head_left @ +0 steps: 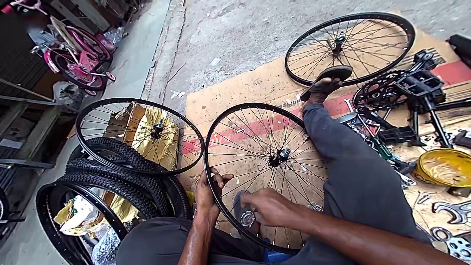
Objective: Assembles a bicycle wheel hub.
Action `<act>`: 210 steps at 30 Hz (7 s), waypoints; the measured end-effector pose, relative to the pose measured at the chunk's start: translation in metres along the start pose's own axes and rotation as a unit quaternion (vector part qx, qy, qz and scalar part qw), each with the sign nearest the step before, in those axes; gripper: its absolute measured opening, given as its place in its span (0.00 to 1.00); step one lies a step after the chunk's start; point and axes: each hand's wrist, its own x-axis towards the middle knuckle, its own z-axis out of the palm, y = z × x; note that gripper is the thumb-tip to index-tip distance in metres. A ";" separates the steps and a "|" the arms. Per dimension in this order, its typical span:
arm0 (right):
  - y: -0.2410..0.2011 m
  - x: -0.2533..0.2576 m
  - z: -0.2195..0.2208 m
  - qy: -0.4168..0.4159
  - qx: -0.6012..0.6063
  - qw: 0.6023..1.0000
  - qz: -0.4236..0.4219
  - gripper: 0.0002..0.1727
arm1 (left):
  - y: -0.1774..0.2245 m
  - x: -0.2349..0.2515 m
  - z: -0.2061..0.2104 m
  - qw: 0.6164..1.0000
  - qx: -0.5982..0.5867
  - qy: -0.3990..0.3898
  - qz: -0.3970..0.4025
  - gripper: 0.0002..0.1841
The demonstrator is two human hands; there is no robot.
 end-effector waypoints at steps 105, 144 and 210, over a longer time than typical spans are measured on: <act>0.017 -0.007 -0.020 -0.168 0.131 0.977 -0.018 0.22 | -0.008 -0.001 -0.007 0.998 -0.044 0.033 0.001 0.27; 0.008 -0.009 -0.018 -0.176 0.062 0.982 0.003 0.23 | -0.007 -0.005 -0.003 0.999 -0.038 0.016 0.006 0.26; 0.000 0.005 -0.004 -0.067 -0.023 0.997 -0.017 0.14 | -0.015 -0.001 -0.002 0.999 0.026 0.013 0.045 0.27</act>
